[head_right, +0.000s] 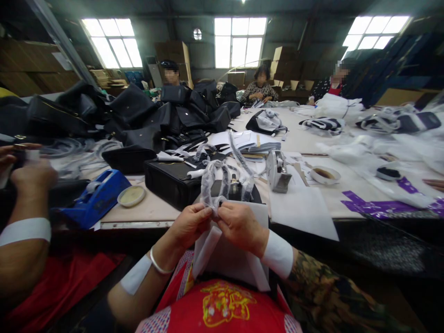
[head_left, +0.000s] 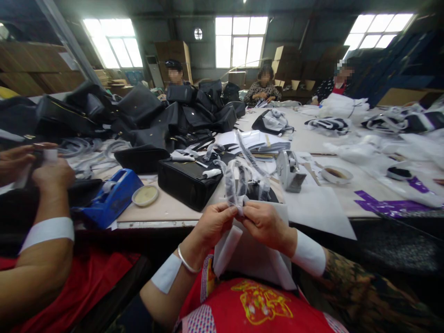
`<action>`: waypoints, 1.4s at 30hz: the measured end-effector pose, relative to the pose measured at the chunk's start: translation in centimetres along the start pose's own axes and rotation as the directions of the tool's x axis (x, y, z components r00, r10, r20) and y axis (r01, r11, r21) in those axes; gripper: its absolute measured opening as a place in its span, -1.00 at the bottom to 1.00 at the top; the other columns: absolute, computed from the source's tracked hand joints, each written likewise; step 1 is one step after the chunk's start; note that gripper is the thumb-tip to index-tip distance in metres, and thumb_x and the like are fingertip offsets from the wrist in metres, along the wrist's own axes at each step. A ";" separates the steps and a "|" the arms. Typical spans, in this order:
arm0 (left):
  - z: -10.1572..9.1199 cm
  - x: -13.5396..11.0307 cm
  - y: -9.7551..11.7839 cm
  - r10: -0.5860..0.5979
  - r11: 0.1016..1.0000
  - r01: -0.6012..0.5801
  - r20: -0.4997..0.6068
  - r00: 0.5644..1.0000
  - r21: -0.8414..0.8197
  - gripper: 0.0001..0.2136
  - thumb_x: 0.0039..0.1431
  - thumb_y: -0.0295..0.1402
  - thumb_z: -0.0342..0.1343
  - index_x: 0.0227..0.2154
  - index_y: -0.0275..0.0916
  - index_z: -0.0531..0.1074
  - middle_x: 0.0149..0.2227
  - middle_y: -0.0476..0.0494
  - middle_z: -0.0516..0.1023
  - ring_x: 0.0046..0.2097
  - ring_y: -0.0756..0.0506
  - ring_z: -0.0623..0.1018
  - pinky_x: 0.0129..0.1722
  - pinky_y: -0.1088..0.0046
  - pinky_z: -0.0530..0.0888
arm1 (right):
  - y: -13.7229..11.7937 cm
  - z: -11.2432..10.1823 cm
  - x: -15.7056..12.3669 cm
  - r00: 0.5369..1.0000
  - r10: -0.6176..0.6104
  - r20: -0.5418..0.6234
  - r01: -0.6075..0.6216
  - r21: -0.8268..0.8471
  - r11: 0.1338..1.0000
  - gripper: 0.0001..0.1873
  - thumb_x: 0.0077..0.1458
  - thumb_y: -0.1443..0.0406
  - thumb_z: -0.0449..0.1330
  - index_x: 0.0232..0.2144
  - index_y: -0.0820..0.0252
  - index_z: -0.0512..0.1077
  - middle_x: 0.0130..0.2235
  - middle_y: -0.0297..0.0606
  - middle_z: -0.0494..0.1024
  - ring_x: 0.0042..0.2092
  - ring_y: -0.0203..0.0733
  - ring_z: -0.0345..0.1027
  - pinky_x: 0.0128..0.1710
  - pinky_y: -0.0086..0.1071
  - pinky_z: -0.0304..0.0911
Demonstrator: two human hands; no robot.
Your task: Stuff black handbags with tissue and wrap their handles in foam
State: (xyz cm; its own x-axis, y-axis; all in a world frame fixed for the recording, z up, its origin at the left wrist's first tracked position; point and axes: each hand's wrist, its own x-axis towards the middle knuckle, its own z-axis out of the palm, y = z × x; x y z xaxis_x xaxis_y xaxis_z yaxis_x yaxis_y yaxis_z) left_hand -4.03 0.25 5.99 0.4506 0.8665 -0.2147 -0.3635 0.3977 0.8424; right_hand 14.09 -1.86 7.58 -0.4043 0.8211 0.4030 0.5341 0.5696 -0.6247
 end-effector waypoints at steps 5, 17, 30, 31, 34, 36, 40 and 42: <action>0.5 -0.4 -0.3 0.149 0.984 -0.145 -0.038 0.988 0.101 -0.74 -0.03 -0.19 0.44 -0.42 -0.30 0.61 -0.54 -0.01 0.45 -0.49 0.03 0.38 -0.45 0.53 0.32 | 0.4 -1.0 0.0 0.981 0.144 0.132 -0.180 0.328 0.927 -0.73 0.20 0.10 0.22 -0.37 0.19 0.51 -0.43 -0.30 0.41 -0.40 -0.27 0.19 -0.40 -0.39 0.13; -0.2 -1.5 -0.3 0.274 0.796 -0.327 0.179 0.945 0.509 -0.81 0.10 -0.23 0.35 -0.32 -0.25 0.65 -0.39 -0.12 0.56 -0.35 -0.05 0.45 -0.29 0.45 0.37 | -1.1 -0.5 0.4 0.854 0.475 0.213 -0.483 0.664 0.570 -0.71 0.04 0.11 0.34 -0.45 0.23 0.49 -0.57 -0.42 0.31 -0.56 -0.40 0.01 -0.57 -0.45 -0.07; 0.7 -1.9 -0.5 0.373 0.810 -0.336 0.020 0.928 0.480 -0.90 0.10 -0.32 0.33 -0.38 -0.25 0.67 -0.39 -0.14 0.60 -0.31 -0.08 0.51 -0.25 0.43 0.40 | -0.5 -1.1 -0.4 0.882 0.361 0.303 -0.461 0.711 0.530 -0.55 0.08 -0.06 0.31 -0.42 0.22 0.43 -0.54 -0.44 0.25 -0.56 -0.41 -0.05 -0.56 -0.44 -0.11; 0.6 -2.1 -0.7 0.436 0.726 -0.390 0.059 0.898 0.567 -0.91 0.13 -0.35 0.31 -0.37 -0.23 0.68 -0.40 -0.12 0.60 -0.31 -0.08 0.51 -0.25 0.43 0.39 | -0.6 -1.2 -0.3 0.840 0.408 0.358 -0.514 0.766 0.386 -0.52 0.03 -0.08 0.34 -0.45 0.22 0.41 -0.57 -0.49 0.19 -0.58 -0.44 -0.14 -0.59 -0.45 -0.20; 0.4 -2.3 -1.4 0.532 0.547 -0.478 0.155 0.832 0.688 -0.88 0.20 -0.35 0.24 -0.35 -0.19 0.68 -0.46 -0.09 0.54 -0.38 -0.05 0.46 -0.30 0.45 0.36 | -1.0 -0.8 -0.1 0.753 0.523 0.398 -0.560 0.806 0.192 -0.54 -0.08 0.00 0.43 -0.49 0.22 0.37 -0.60 -0.52 0.18 -0.60 -0.48 -0.22 -0.60 -0.45 -0.34; 0.2 -2.4 -1.3 0.510 0.538 -0.474 0.179 0.842 0.697 -0.89 0.19 -0.34 0.25 -0.36 -0.20 0.67 -0.44 -0.10 0.55 -0.36 -0.06 0.47 -0.28 0.45 0.36 | -1.3 -0.6 -0.1 0.758 0.549 0.353 -0.555 0.791 0.258 -0.59 -0.05 0.04 0.41 -0.48 0.23 0.40 -0.59 -0.47 0.27 -0.60 -0.47 -0.17 -0.60 -0.44 -0.31; -0.2 -1.9 -0.3 0.235 0.855 -0.276 0.146 0.961 0.439 -0.77 0.09 -0.19 0.34 -0.34 -0.27 0.63 -0.48 -0.07 0.50 -0.43 -0.02 0.40 -0.38 0.48 0.33 | -1.4 -0.3 -0.6 0.907 0.406 0.113 -0.396 0.558 0.730 -0.72 0.10 0.14 0.31 -0.47 0.25 0.48 -0.51 -0.34 0.41 -0.51 -0.35 0.10 -0.51 -0.41 -0.04; -0.3 -1.4 0.0 0.072 0.978 -0.096 0.127 0.989 0.187 -0.67 0.05 -0.09 0.36 -0.40 -0.32 0.56 -0.60 0.05 0.31 -0.57 0.08 0.19 -0.55 0.55 0.15 | -1.2 -0.1 -0.9 0.976 0.218 0.002 -0.208 0.299 0.931 -0.74 0.16 0.22 0.25 -0.52 0.23 0.45 -0.50 -0.31 0.41 -0.46 -0.30 0.16 -0.45 -0.38 0.02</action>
State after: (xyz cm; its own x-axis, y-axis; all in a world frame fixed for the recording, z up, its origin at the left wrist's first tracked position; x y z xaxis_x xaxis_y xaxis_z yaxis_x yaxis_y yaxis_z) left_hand -4.92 -0.82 6.16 0.5233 0.8475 -0.0883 -0.2464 0.2498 0.9364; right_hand 13.95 -3.30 8.00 -0.2795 0.9253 0.2561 0.3595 0.3482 -0.8657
